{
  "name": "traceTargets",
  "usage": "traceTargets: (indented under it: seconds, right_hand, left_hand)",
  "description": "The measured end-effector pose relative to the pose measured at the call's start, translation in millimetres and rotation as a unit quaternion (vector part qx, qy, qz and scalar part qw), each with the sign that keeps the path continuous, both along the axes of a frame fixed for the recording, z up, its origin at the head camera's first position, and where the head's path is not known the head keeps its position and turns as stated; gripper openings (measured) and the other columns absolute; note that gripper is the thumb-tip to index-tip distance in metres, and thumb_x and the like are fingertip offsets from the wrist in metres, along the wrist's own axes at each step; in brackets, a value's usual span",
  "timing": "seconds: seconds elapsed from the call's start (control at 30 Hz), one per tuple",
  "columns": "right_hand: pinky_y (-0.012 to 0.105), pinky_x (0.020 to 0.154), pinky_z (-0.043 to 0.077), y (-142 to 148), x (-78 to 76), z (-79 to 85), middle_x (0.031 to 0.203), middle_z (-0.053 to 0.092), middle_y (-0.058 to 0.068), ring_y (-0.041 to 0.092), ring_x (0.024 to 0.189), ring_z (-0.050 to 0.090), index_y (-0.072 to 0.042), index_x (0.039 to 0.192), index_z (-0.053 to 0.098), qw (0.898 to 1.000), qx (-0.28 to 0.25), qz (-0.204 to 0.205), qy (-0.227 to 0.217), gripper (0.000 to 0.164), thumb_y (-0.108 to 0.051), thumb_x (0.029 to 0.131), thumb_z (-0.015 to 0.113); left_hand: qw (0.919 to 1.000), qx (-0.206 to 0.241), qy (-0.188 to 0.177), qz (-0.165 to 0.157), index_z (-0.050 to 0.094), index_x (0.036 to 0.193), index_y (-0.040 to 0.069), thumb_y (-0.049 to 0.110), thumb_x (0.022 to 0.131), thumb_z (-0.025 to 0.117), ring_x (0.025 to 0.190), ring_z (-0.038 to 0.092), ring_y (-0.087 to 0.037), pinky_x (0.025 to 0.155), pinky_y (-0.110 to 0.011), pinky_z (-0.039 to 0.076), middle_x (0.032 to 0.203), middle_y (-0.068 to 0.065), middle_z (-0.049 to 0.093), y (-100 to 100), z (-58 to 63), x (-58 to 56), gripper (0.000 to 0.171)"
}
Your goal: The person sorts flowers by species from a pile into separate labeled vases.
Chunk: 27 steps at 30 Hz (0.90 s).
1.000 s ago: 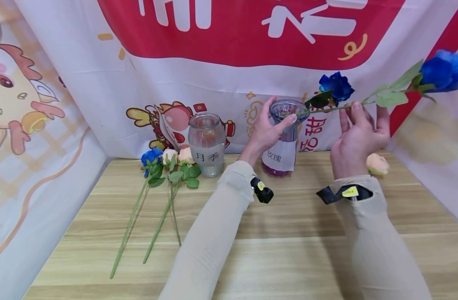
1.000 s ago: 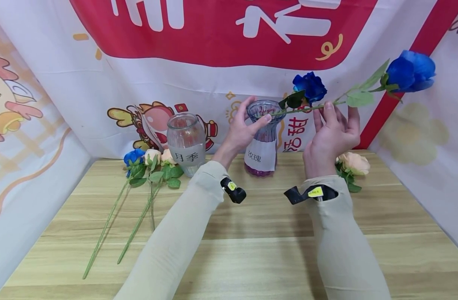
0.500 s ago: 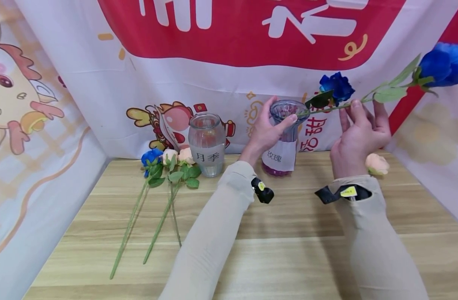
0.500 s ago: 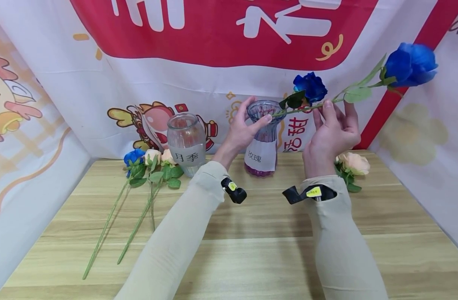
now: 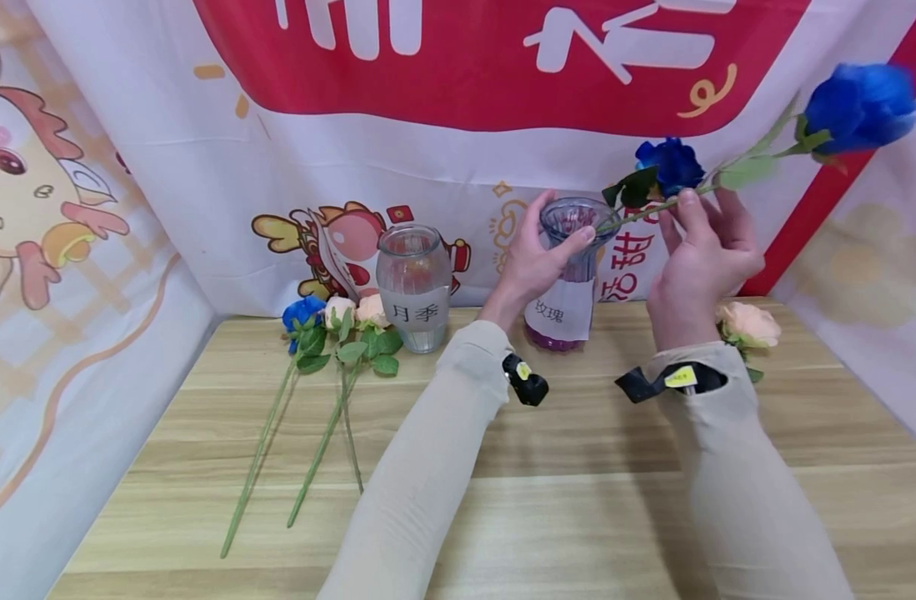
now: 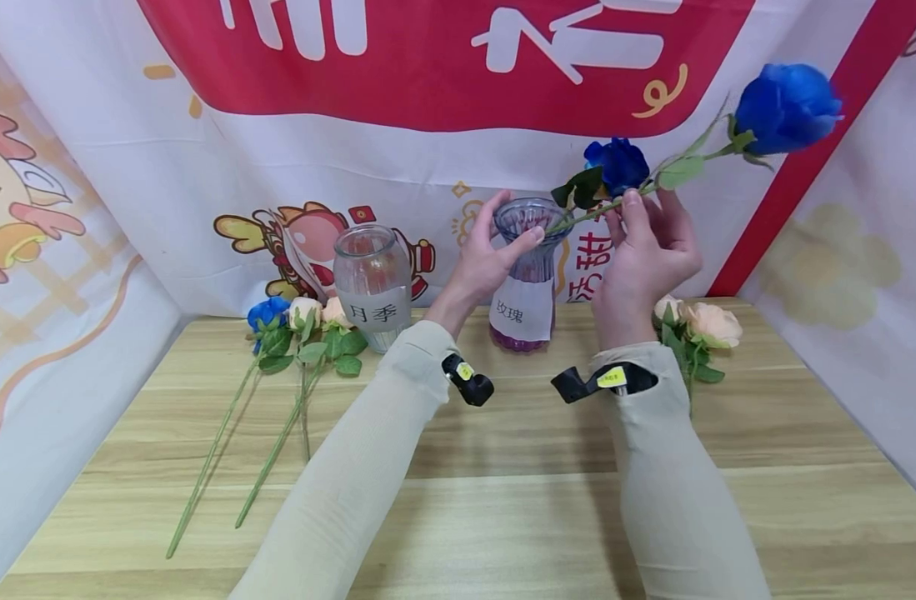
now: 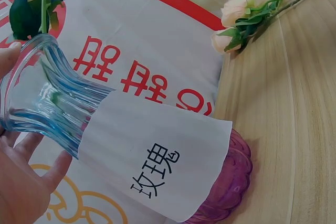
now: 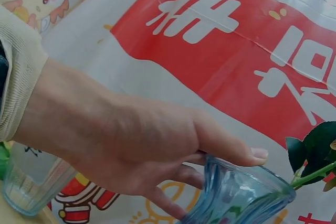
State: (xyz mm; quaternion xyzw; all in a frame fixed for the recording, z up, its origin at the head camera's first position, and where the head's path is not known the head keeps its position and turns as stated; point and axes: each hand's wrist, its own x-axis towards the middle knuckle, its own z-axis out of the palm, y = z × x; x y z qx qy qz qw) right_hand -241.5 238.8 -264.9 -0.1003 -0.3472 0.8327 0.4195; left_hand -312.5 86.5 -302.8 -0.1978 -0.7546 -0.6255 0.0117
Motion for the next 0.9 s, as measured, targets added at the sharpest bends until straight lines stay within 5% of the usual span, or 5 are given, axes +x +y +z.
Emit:
traceTargets:
  seconds: [0.33,0.63,0.77,0.9]
  right_hand:
    - [0.028,0.09,0.065,-11.3,-30.8,-13.4,0.107,0.076,0.007,0.019,0.098,0.074,-0.009,0.112,0.083,0.992,0.117,0.003,-0.055,0.025,-0.005,0.088,0.085]
    - [0.025,0.089,0.056,-19.0,-43.9,-24.1,0.115,0.079,0.002,0.009,0.102,0.067,-0.017,0.115,0.084,0.954,0.216,-0.039,-0.203,0.021,-0.02,0.094,0.083]
    - [0.027,0.093,0.058,-22.0,-40.3,-30.3,0.121,0.079,0.003,0.008,0.099,0.068,-0.014,0.121,0.082,0.95,0.211,-0.001,-0.232,0.028,-0.033,0.101,0.074]
    - [0.034,0.105,0.059,-24.2,-31.9,-39.3,0.118,0.079,0.007,0.014,0.103,0.073,-0.005,0.127,0.077,0.961,0.16,0.076,-0.213,0.035,-0.031,0.107,0.064]
  left_hand:
    - [1.0,0.001,-0.005,0.001,0.026,0.167,0.036,0.046,0.098,0.074,0.153,0.042,-0.021,0.125,-0.051,0.041,0.171,0.01,0.035,1.2,-0.4,-1.6,0.085]
    - [1.0,0.005,0.004,-0.002,0.027,0.168,0.031,0.044,0.098,0.075,0.155,0.04,-0.02,0.128,-0.046,0.038,0.172,0.011,0.034,1.5,0.8,-3.2,0.086]
    - [1.0,0.006,0.006,-0.002,0.027,0.168,0.03,0.043,0.098,0.075,0.156,0.038,-0.02,0.129,-0.047,0.037,0.172,0.011,0.034,1.0,0.7,-3.2,0.086]
    - [1.0,0.004,0.005,0.003,0.028,0.167,0.031,0.044,0.097,0.075,0.157,0.038,-0.021,0.129,-0.048,0.036,0.172,0.011,0.035,0.2,0.3,-3.1,0.085]
